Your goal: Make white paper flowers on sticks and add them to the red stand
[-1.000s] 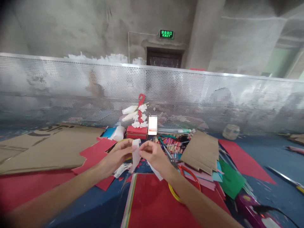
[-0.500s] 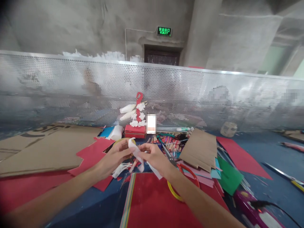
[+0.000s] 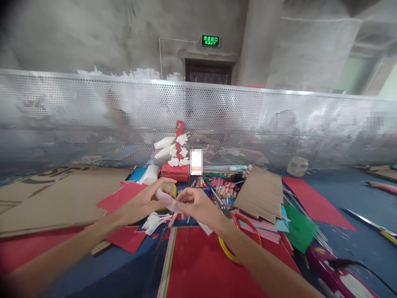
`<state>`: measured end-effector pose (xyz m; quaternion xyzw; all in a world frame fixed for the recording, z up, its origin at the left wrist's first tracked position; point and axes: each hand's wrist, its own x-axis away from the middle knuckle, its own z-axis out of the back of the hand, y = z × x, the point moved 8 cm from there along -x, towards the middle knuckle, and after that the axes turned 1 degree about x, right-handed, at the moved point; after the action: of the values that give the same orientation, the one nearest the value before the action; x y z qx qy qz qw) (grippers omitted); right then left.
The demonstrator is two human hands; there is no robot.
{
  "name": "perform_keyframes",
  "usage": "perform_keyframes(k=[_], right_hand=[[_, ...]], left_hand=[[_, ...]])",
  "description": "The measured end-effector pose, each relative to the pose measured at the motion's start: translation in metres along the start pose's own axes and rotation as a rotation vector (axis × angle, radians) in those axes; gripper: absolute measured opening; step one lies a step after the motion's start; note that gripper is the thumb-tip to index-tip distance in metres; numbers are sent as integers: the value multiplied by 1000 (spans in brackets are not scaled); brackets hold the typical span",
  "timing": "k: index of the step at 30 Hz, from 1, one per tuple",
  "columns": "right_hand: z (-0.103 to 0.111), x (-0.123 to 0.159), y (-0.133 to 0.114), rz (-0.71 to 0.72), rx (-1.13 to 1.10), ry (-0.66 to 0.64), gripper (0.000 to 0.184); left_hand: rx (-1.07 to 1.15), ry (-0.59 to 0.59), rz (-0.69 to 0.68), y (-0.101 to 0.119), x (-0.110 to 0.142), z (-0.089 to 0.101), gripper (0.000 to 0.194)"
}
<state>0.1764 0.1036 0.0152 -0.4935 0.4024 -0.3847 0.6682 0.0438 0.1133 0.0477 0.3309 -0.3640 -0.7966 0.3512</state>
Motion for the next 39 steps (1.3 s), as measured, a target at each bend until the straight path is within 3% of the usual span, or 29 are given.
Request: perform_keyframes(k=[5,10,18,22,26,29,31,34,39], right_hand=[[-6,6,-5,21,121,-32,20],[-4,10,-10,8,210,-14,15],[-5,8,-8,74,227,-30,10],[-13,11,-9,97,234,-82,17],[-21,14,-15,203,462,-64,31],[-26,15,-17,299,656,-35,21],[-26,15,-15,341,735,-25,23],[-25,14,-10,359,796,-27,32],[-21,15,-14,397,814,-38,32]], left_hand=[[-77,-114,9,-5,1,-12,48],[-159,-204,24,-14,0,-17,25],[-133,-232,51,-21,-1,-19,23],[-82,-273,95,-23,0,-21,23],[0,-291,107,-20,2,-25,19],[70,-310,111,-19,3,-30,15],[94,-313,118,-21,2,-32,14],[98,-310,117,-27,2,-33,13],[53,-290,145,-38,-1,-27,20]])
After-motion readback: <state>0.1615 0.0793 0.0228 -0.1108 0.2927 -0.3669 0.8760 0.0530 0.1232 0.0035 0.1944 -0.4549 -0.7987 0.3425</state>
